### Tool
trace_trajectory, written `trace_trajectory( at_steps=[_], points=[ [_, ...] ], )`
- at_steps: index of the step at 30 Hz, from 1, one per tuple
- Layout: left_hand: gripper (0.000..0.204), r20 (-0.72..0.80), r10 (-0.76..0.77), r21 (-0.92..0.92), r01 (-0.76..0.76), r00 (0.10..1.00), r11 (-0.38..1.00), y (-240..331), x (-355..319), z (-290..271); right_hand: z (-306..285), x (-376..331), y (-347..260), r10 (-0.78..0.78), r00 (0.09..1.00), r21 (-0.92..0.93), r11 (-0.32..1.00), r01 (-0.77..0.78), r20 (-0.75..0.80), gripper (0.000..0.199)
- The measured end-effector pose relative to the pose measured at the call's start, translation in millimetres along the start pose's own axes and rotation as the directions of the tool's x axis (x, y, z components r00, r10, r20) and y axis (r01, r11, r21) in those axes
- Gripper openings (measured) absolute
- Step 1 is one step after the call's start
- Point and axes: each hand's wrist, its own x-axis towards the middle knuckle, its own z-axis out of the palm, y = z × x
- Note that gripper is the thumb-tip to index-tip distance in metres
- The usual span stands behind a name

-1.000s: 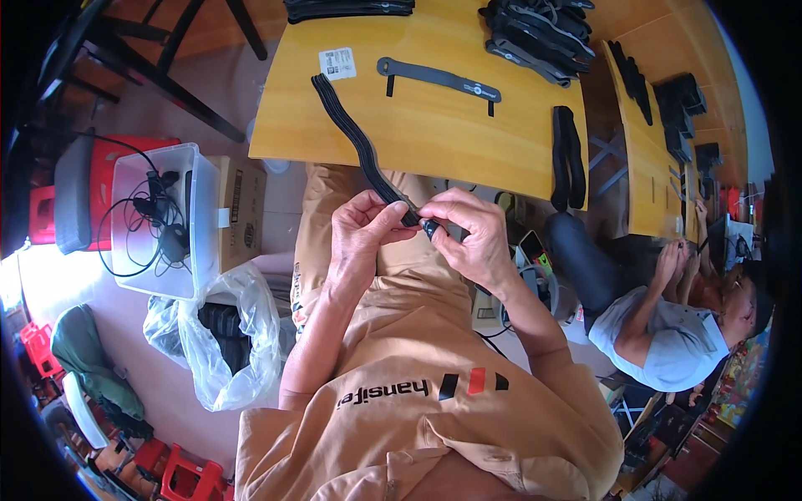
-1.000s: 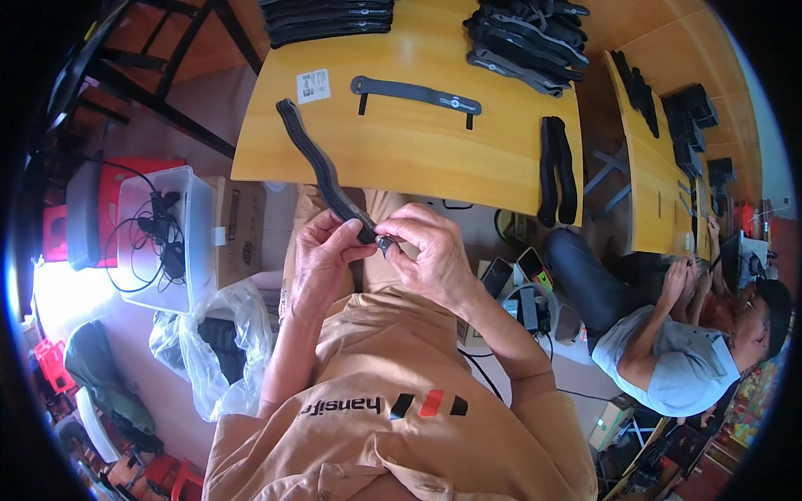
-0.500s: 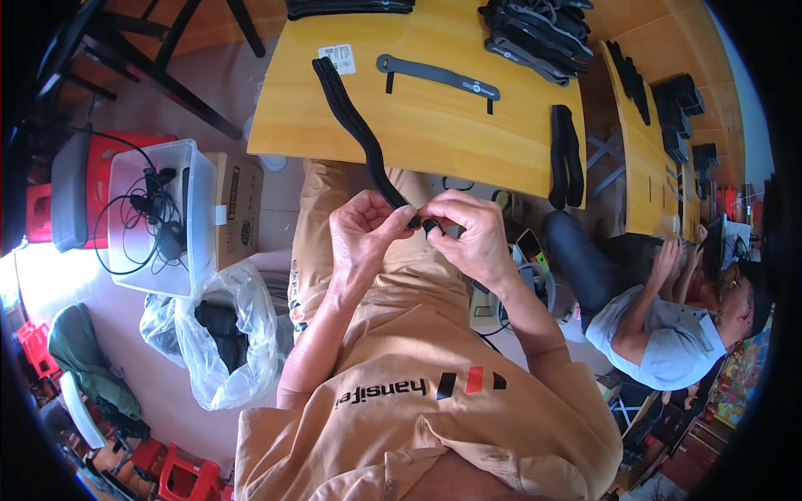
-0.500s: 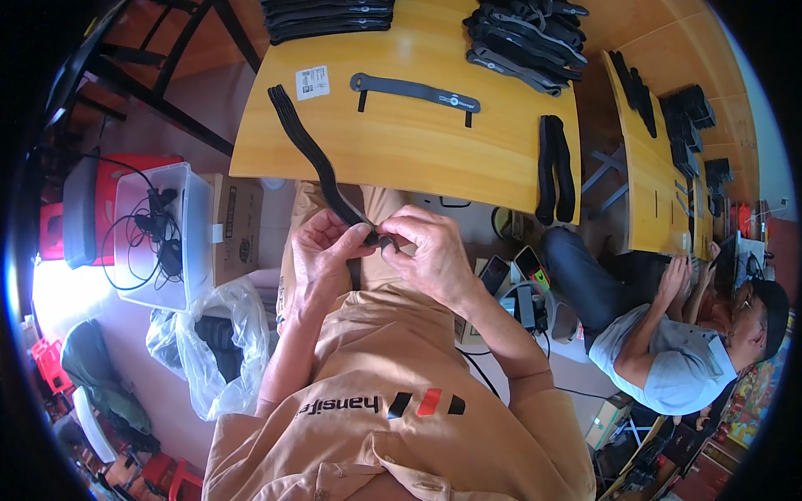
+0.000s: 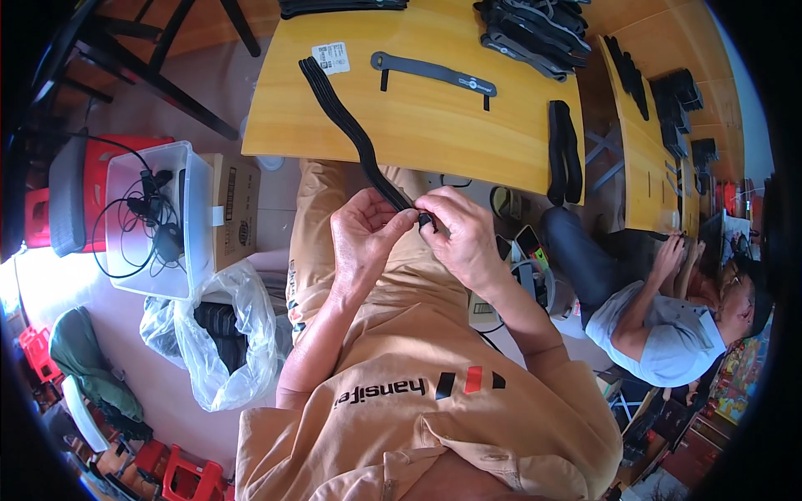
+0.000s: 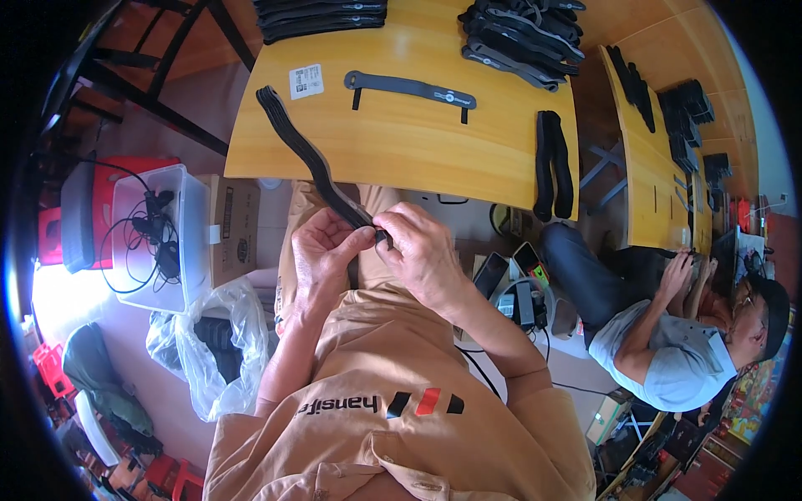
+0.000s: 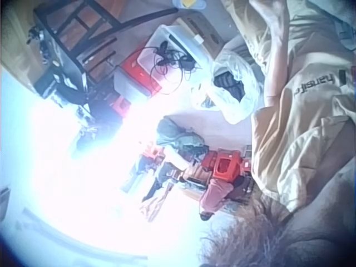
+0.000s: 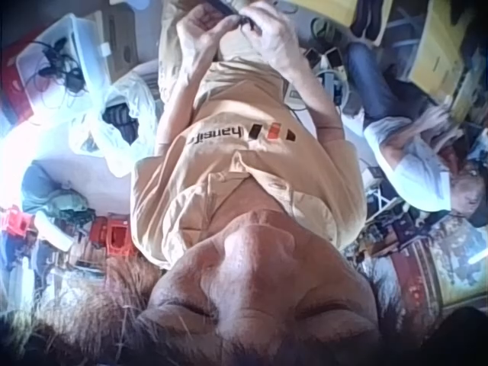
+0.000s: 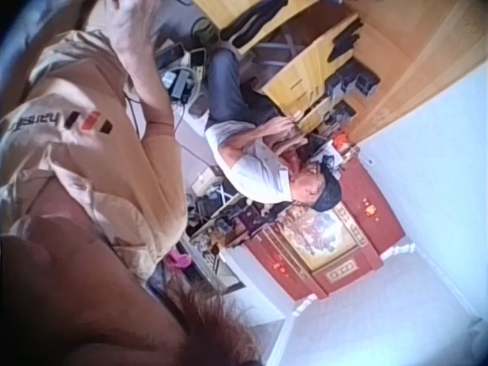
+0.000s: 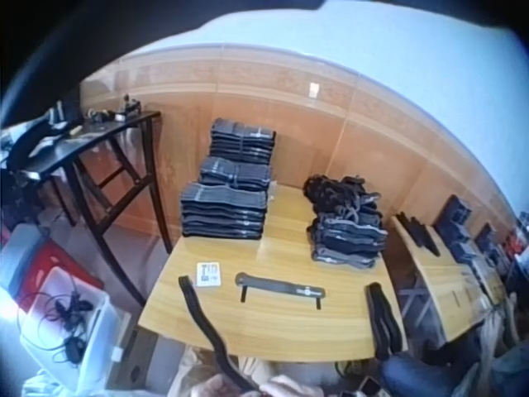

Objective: The person is seen attaching plastic components to black textile straps and organizing them on a table.

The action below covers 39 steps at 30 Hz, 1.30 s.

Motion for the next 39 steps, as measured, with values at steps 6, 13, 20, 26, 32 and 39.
trace_trajectory(
  at_steps=[6,13,20,26,32,39],
  points=[
    [0.016,-0.023,0.018,0.014,-0.017,1.0,1.0,1,-2,0,5,1,-1,-0.054,0.998,-0.057,0.997,0.053,-0.011,0.028],
    [0.014,-0.033,0.016,-0.018,-0.017,0.999,1.0,0,-2,-2,5,3,-1,-0.033,0.999,-0.066,0.997,0.034,0.021,0.029],
    [0.012,-0.06,0.032,-0.028,-0.034,0.998,0.999,1,0,-4,13,7,-2,-0.094,0.995,-0.133,0.987,0.091,-0.018,0.032],
    [0.013,-0.104,-0.018,-0.058,0.012,0.994,0.998,6,-2,-4,8,9,-3,-0.105,0.993,-0.062,0.992,0.108,0.055,0.033],
    [0.014,-0.073,-0.176,-0.131,0.166,0.982,0.978,14,-1,-9,-5,7,8,-0.055,0.989,0.205,0.978,0.027,0.134,0.019],
    [0.016,0.002,-0.191,-0.145,0.189,0.982,0.971,12,1,-8,-1,5,9,0.167,0.969,0.504,0.83,-0.239,0.183,0.026]
  ],
)
